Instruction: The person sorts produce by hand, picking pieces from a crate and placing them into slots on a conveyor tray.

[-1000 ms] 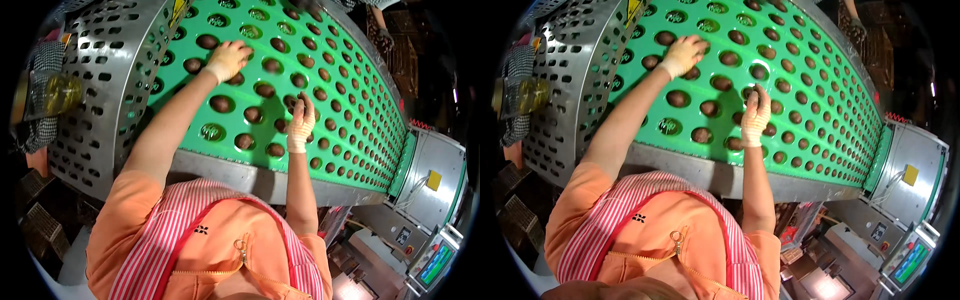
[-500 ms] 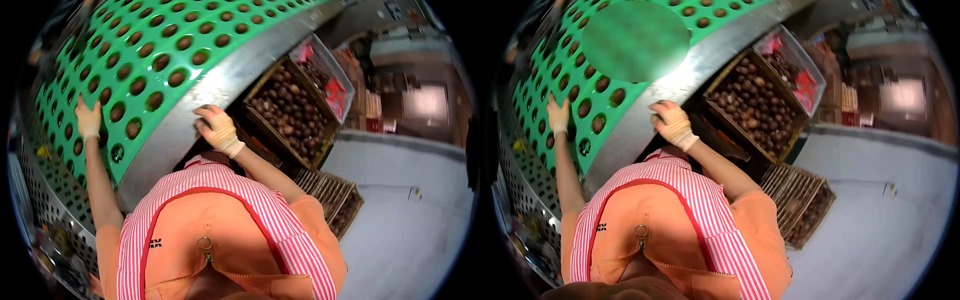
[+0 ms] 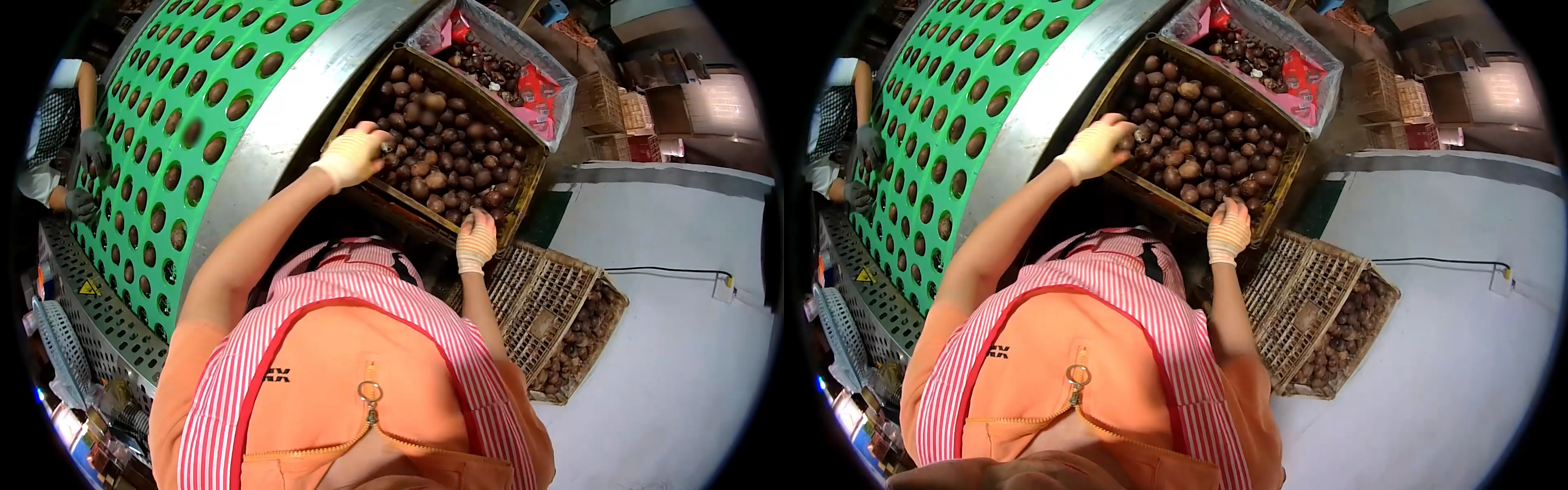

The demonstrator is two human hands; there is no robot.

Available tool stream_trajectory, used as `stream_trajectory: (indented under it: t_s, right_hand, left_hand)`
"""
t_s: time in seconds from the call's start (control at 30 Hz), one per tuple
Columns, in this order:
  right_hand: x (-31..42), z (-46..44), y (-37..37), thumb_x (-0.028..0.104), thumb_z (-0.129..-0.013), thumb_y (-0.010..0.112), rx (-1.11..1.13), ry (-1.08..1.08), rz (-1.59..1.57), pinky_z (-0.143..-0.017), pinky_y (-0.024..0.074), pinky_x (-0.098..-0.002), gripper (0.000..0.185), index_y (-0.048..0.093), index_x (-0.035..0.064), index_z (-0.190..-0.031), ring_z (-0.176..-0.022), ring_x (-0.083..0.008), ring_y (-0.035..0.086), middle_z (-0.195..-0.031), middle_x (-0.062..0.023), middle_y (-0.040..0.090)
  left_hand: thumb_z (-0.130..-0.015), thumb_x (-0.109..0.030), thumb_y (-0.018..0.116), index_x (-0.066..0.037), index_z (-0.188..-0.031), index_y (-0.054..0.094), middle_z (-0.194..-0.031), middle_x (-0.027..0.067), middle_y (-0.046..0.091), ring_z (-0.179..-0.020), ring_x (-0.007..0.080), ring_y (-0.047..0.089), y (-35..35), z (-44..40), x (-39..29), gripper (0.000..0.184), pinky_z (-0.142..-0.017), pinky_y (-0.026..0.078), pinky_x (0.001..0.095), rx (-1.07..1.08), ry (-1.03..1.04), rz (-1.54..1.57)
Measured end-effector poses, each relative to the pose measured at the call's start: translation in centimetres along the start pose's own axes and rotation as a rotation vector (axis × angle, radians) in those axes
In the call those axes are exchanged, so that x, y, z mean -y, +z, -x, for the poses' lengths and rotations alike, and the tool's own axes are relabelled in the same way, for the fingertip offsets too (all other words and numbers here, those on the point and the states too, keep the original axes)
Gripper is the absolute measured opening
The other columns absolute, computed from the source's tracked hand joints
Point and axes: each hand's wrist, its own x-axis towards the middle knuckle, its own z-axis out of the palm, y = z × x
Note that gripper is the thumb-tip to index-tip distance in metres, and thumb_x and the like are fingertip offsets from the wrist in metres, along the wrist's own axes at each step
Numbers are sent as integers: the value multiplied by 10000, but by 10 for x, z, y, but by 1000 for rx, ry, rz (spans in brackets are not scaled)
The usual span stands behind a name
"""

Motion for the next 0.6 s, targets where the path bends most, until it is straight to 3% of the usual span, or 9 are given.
stream_trajectory:
  t_s: [0.13, 0.2, 0.3, 0.4, 0.47, 0.53, 0.6]
  right_hand:
    - [9, -7, -9, 264, -901, 573, 91, 90, -39, -851, 509, -440, 252, 672, 155, -1106, -1052, -323, 607, -1189, -81, 635]
    - [8, -7, -12, 282, -903, 561, 143, 69, -63, -854, 504, -438, 273, 673, 168, -1124, -1044, -331, 604, -1185, -88, 632]
    - [1, -5, -4, 284, -907, 553, 163, 26, -133, -859, 498, -449, 293, 675, 141, -1132, -1049, -350, 602, -1175, -128, 628]
    - [10, -8, -15, 272, -909, 526, 258, 70, -93, -858, 500, -430, 305, 673, 147, -1145, -1069, -315, 607, -1215, -87, 627]
    - [7, -12, -13, 295, -915, 513, 322, 74, -47, -853, 503, -422, 310, 675, 194, -1159, -1072, -296, 614, -1250, -48, 618]
    - [5, -13, -12, 310, -919, 509, 350, 78, -25, -851, 510, -420, 309, 676, 238, -1169, -1069, -284, 624, -1274, -16, 610]
    - [-9, -11, 1, 315, -923, 508, 357, 83, -37, -849, 518, -416, 307, 674, 249, -1173, -1064, -283, 632, -1281, -6, 609]
  left_hand:
    - [-712, -234, 749, -195, -1316, 532, -1313, 143, 459, -1136, 386, 534, 50, -54, -15, 643, -915, 500, 500, 226, -186, -236]
    - [-684, -296, 765, -257, -1327, 536, -1341, 134, 445, -1177, 400, 513, 79, -69, -3, 684, -938, 488, 532, 314, -231, -332]
    - [-702, -296, 736, -256, -1285, 588, -1368, 127, 433, -1202, 390, 501, 75, -65, -13, 603, -927, 510, 496, 296, -314, -263]
    - [-707, -275, 752, -216, -1284, 609, -1402, 119, 448, -1199, 371, 534, 57, -75, -11, 597, -909, 533, 463, 390, -328, -273]
    - [-698, -231, 784, -168, -1236, 661, -1399, 122, 480, -1198, 340, 571, 87, -105, 20, 555, -886, 552, 429, 837, -405, -345]
    - [-698, -184, 803, -131, -1195, 691, -1377, 132, 518, -1177, 316, 601, 80, -81, 10, 512, -874, 563, 413, 603, -404, -332]
    - [-727, -166, 779, -104, -1219, 677, -1422, 148, 486, -1151, 334, 614, 79, -79, 8, 507, -853, 557, 420, 583, -423, -300]
